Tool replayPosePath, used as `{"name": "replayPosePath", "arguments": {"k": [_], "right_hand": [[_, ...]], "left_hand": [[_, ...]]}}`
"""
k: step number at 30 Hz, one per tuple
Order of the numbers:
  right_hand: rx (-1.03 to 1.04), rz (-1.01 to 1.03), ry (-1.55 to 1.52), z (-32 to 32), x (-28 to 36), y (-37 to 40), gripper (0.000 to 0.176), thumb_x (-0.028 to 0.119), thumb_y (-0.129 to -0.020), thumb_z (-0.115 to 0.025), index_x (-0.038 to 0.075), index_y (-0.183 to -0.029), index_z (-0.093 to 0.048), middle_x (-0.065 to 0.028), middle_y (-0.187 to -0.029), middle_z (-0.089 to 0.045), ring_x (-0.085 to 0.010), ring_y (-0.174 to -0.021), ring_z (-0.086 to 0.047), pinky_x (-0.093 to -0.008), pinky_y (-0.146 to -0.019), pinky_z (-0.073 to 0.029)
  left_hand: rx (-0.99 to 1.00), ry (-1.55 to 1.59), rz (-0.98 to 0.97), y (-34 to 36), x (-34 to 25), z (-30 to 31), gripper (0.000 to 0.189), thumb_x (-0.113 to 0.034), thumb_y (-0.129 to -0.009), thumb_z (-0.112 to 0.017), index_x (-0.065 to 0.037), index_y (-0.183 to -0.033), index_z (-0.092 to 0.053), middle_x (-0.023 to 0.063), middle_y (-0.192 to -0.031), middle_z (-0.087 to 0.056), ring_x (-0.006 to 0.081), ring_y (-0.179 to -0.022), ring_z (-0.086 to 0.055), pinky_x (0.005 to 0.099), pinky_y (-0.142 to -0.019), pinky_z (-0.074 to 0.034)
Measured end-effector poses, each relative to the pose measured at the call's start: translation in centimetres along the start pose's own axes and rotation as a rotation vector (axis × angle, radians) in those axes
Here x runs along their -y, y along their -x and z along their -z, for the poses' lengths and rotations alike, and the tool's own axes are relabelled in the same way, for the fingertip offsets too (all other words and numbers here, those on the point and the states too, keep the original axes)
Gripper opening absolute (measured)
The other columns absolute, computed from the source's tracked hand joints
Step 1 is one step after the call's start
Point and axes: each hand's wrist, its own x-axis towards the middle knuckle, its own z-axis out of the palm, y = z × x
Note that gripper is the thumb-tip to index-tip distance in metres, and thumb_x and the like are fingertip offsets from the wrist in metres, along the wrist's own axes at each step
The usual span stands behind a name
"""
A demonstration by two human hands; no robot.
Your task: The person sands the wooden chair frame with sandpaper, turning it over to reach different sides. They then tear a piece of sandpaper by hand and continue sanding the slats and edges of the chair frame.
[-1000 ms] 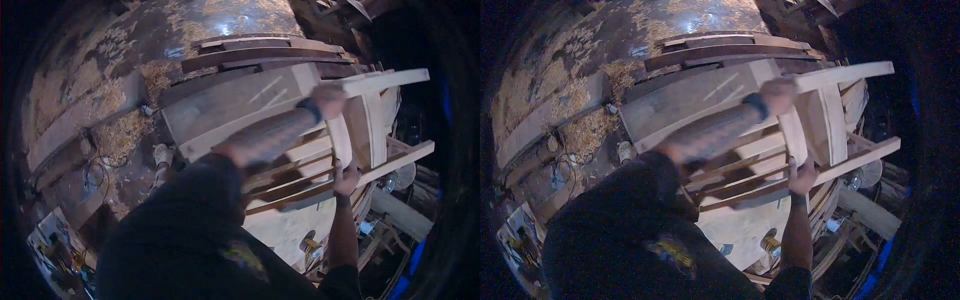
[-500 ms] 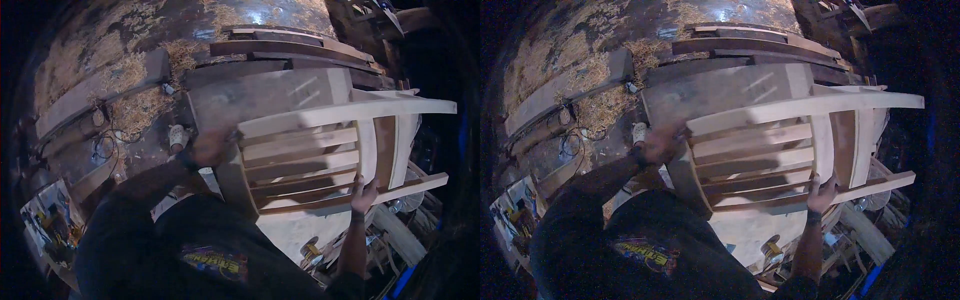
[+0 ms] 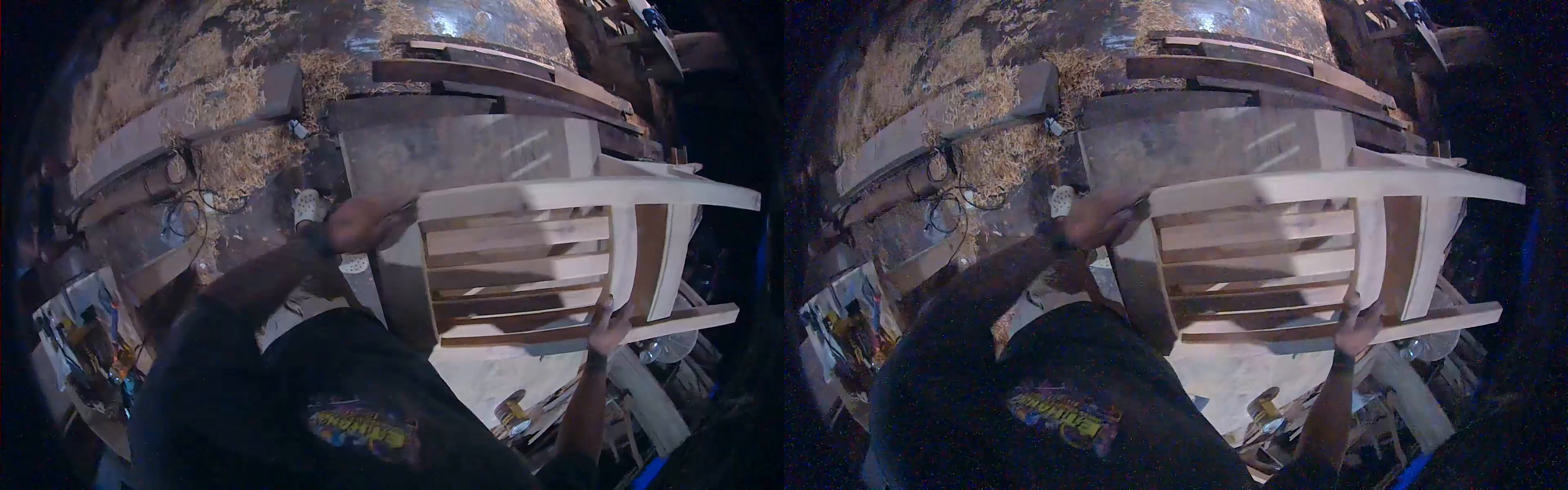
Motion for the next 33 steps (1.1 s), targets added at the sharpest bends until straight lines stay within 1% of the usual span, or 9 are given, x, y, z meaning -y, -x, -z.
{"name": "replayPosePath", "arguments": {"k": [2, 6, 8, 13, 18, 24, 27, 32, 33], "right_hand": [[0.044, -0.051, -0.032, 0.7, 4.6, -0.9, 0.054, 0.034, -0.11, -0.064, -0.01, -0.141, -0.056, -0.0263, -0.112, -0.074, -0.0326, -0.1, -0.071, -0.0443, -0.092, -0.056], [0.103, -0.1, 0.033, 0.6, 1.9, -0.8, 0.056, 0.041, -0.111, -0.061, -0.007, -0.14, -0.057, -0.0282, -0.112, -0.075, -0.0369, -0.097, -0.073, -0.0475, -0.086, -0.057], [0.151, -0.191, 0.007, 0.9, 2.2, -0.9, 0.062, 0.045, -0.11, -0.062, -0.006, -0.144, -0.057, -0.0302, -0.114, -0.076, -0.0412, -0.099, -0.075, -0.0511, -0.086, -0.057], [0.039, -0.077, 0.043, 0.7, 4.9, -1.0, 0.056, 0.041, -0.11, -0.063, -0.008, -0.137, -0.058, -0.0256, -0.11, -0.077, -0.0355, -0.097, -0.075, -0.048, -0.084, -0.057], [0.074, -0.07, -0.043, 0.8, 4.7, -0.8, 0.048, 0.028, -0.11, -0.064, -0.01, -0.138, -0.057, -0.02, -0.111, -0.075, -0.0286, -0.092, -0.072, -0.0425, -0.081, -0.058], [0.081, -0.16, 0.026, 0.6, 4.3, -0.6, 0.048, 0.028, -0.108, -0.067, -0.009, -0.136, -0.059, -0.02, -0.113, -0.073, -0.0261, -0.099, -0.069, -0.0415, -0.088, -0.056], [0.121, -0.221, -0.105, 0.7, 4.4, -1.0, 0.055, 0.03, -0.107, -0.07, -0.008, -0.145, -0.056, -0.0206, -0.116, -0.073, -0.0274, -0.104, -0.069, -0.041, -0.093, -0.055], [0.09, -0.209, -0.086, 0.9, 5.2, -1.0, 0.06, 0.035, -0.104, -0.071, -0.002, -0.149, -0.056, -0.0233, -0.127, -0.073, -0.0314, -0.118, -0.071, -0.0424, -0.103, -0.053], [0.068, -0.151, -0.053, 1.2, 7.0, -1.6, 0.06, 0.036, -0.102, -0.071, 0.0, -0.147, -0.058, -0.0235, -0.127, -0.074, -0.0333, -0.119, -0.072, -0.0443, -0.102, -0.054]], "left_hand": [[0.099, 0.205, 0.164, 1.2, 1.8, 0.0, 0.057, -0.018, -0.107, -0.061, -0.007, -0.161, -0.049, 0.0223, -0.158, -0.057, 0.0396, -0.151, -0.051, 0.0519, -0.124, -0.044], [-0.126, -0.424, -0.456, -6.4, -2.9, -3.7, 0.063, -0.034, -0.108, -0.061, -0.012, -0.165, -0.046, 0.0218, -0.171, -0.042, 0.0464, -0.152, -0.046, 0.0528, -0.125, -0.041], [-0.175, -0.202, -0.255, -10.6, -6.6, -6.1, 0.058, -0.032, -0.109, -0.057, -0.005, -0.16, -0.05, 0.0197, -0.169, -0.046, 0.0443, -0.159, -0.038, 0.0512, -0.132, -0.031], [-0.152, -0.363, -0.394, -3.7, -3.6, -4.3, 0.056, -0.031, -0.109, -0.055, -0.008, -0.16, -0.051, 0.0205, -0.17, -0.044, 0.0447, -0.152, -0.044, 0.0528, -0.127, -0.037], [-0.016, -0.245, 0.013, 1.8, -3.8, 1.5, 0.07, -0.029, -0.104, -0.064, -0.008, -0.166, -0.042, 0.0222, -0.17, -0.043, 0.0413, -0.152, -0.045, 0.0528, -0.127, -0.038], [0.026, -0.028, -0.318, -13.3, -5.1, -3.8, 0.073, -0.027, -0.102, -0.069, -0.006, -0.166, -0.041, 0.0253, -0.156, -0.056, 0.0443, -0.135, -0.061, 0.0513, -0.115, -0.05], [-0.346, -0.172, -0.454, -11.1, -4.0, -6.5, 0.071, -0.029, -0.102, -0.071, -0.004, -0.163, -0.044, 0.0245, -0.153, -0.059, 0.0436, -0.128, -0.065, 0.0509, -0.112, -0.053], [0.136, 0.104, 0.169, 1.3, -1.6, 2.1, 0.057, -0.029, -0.109, -0.056, -0.007, -0.161, -0.049, 0.0247, -0.153, -0.061, 0.0418, -0.138, -0.062, 0.0496, -0.115, -0.051], [0.156, -0.07, 0.041, 1.8, -2.6, 3.8, 0.061, -0.031, -0.113, -0.051, -0.009, -0.169, -0.038, 0.0239, -0.157, -0.059, 0.0409, -0.144, -0.059, 0.0489, -0.117, -0.05]]}}
